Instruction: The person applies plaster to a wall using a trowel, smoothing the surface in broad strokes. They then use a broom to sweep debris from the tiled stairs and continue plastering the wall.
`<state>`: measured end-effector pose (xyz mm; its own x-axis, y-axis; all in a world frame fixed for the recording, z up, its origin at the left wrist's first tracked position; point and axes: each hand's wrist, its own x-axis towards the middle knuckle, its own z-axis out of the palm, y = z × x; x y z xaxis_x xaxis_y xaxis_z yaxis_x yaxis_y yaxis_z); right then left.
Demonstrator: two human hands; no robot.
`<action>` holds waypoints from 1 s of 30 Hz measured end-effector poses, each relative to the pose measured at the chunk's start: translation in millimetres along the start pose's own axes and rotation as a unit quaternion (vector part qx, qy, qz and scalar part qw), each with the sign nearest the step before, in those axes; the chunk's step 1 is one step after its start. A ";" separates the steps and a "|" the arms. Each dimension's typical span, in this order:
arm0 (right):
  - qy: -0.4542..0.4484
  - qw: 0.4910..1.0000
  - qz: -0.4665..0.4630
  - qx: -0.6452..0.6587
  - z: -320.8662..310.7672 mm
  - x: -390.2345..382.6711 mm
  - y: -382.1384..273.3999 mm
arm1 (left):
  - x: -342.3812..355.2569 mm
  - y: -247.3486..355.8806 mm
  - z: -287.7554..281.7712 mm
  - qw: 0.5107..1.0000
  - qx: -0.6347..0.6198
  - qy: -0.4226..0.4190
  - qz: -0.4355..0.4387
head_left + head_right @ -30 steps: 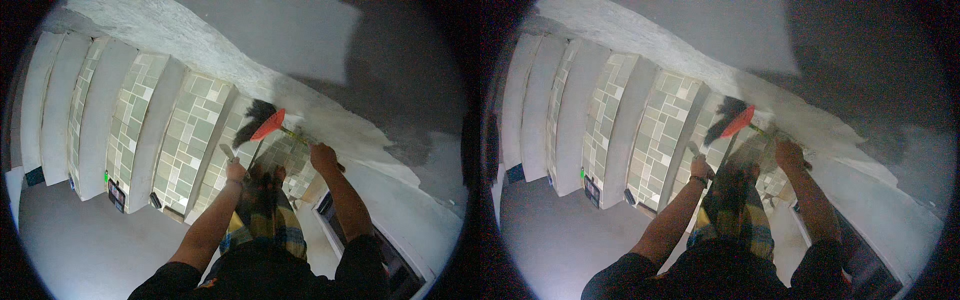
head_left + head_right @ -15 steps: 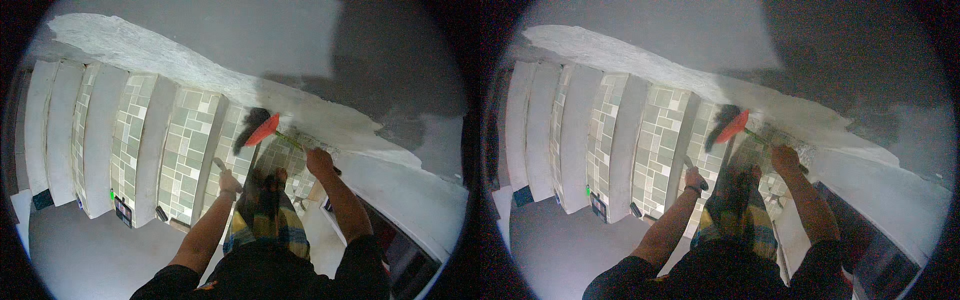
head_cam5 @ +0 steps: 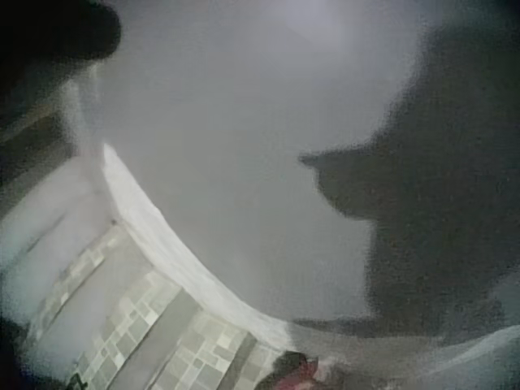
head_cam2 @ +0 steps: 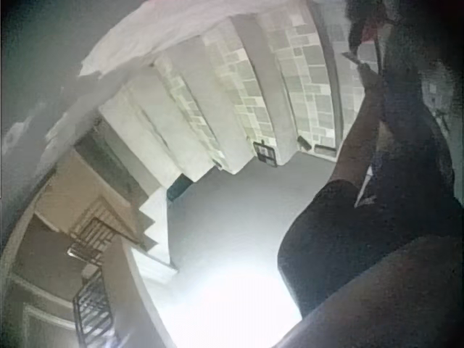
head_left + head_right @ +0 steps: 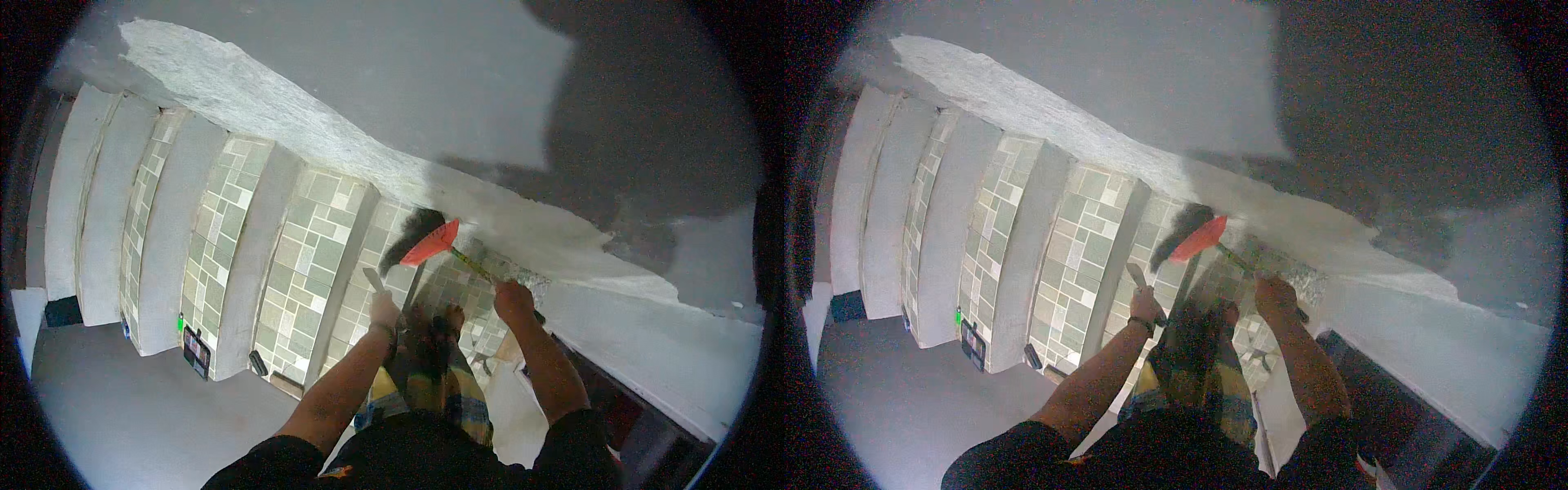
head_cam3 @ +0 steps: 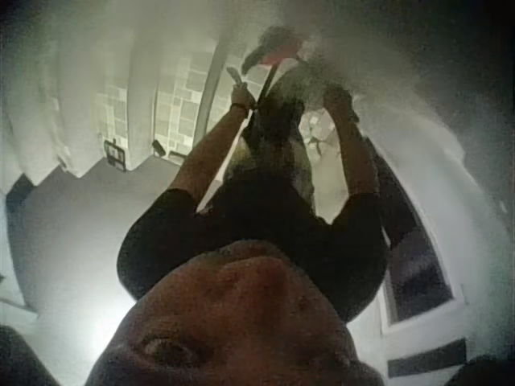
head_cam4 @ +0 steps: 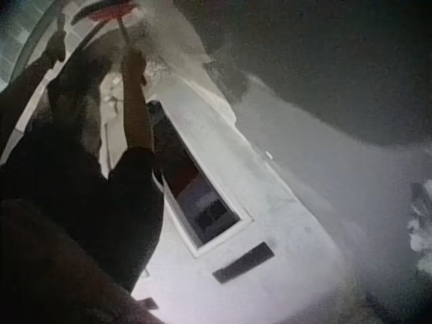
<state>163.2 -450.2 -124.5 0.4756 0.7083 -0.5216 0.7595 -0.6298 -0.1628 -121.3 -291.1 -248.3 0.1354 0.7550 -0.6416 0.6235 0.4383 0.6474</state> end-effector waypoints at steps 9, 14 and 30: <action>-0.041 0.996 -0.026 -0.081 60.6 71.0 -45.2 | 4.0 -32.8 -14.3 0.962 0.214 -0.034 0.167; -0.029 0.999 0.010 -0.017 47.0 36.8 -16.1 | -68.3 114.6 -68.7 0.930 -0.357 -0.085 0.002; -0.060 0.997 -0.038 -0.028 21.7 16.4 -21.8 | -280.1 442.5 -287.0 0.732 -0.091 0.060 0.672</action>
<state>144.8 -431.7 -147.7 0.3629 0.7077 -0.6062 0.8165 -0.5550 -0.1591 -104.4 -168.6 336.0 0.4583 0.5958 0.6596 -0.1260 -0.6911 0.7117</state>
